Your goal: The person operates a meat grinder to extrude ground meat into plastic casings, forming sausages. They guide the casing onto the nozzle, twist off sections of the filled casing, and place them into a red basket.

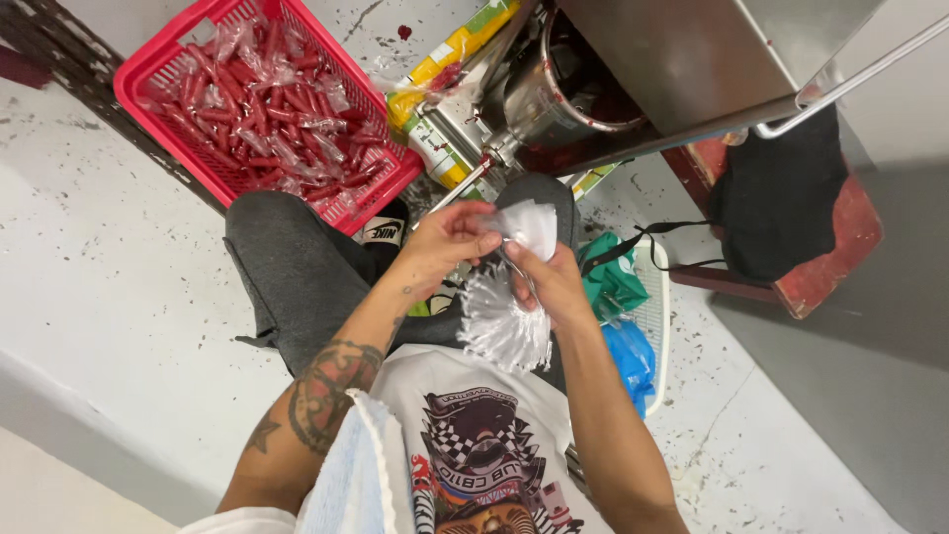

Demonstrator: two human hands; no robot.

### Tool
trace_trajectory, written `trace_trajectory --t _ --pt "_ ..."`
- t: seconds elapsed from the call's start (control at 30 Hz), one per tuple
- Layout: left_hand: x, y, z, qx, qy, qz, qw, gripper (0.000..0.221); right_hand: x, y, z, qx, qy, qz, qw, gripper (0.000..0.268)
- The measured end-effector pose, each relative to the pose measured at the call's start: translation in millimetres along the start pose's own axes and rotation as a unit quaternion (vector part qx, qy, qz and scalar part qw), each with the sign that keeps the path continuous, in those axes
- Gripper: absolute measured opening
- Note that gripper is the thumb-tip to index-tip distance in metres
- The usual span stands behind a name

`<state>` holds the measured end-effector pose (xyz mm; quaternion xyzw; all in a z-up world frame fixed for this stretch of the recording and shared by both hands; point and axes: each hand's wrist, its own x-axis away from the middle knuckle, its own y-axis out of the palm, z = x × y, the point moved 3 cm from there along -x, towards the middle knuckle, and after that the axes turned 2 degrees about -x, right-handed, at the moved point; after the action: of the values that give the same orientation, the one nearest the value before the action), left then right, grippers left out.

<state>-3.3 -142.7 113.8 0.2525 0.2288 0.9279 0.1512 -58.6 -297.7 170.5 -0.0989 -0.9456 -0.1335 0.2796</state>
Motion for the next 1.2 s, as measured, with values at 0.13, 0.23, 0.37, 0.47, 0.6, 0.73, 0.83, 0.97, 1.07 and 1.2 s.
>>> trace_trajectory --t 0.13,0.23,0.37,0.47,0.6,0.73,0.83,0.97,1.07,1.2 --pt "9 19 1 0.008 -0.058 0.027 0.998 0.032 -1 -4 3 -0.059 -0.01 -0.01 0.998 0.022" --pt "5 24 -4 0.033 -0.038 0.063 0.997 0.025 -9 -13 19 -0.087 -0.006 -0.004 0.996 0.025" --pt "-3 11 -40 0.149 -0.019 0.099 0.984 0.019 -10 -4 23 -0.125 0.02 0.023 0.992 0.031" --pt "2 8 -26 0.095 -0.028 0.131 0.986 0.019 -20 -14 43 -0.117 -0.007 0.046 0.992 0.029" --pt "16 9 13 0.071 -0.032 0.146 0.986 0.019 -32 -21 54 -0.088 -0.042 0.059 0.993 0.026" --pt "11 -21 17 0.111 0.023 0.145 0.983 0.022 -31 -30 36 0.016 -0.077 0.135 0.988 0.026" --pt "4 -74 1 -0.054 0.032 0.177 0.982 0.029 -35 -50 39 -0.069 -0.026 0.132 0.988 0.027" --pt "-12 -140 -10 -0.493 0.027 0.13 0.86 0.021 -31 -57 19 -0.121 -0.001 0.044 0.992 0.025" --pt "-9 -142 -25 -0.328 0.018 0.126 0.936 0.009 -54 -89 60 -0.169 -0.004 0.027 0.985 0.026" --pt "24 -65 20 -0.095 -0.04 0.152 0.983 0.018 -20 -7 9 -0.026 -0.034 0.019 0.999 0.036"
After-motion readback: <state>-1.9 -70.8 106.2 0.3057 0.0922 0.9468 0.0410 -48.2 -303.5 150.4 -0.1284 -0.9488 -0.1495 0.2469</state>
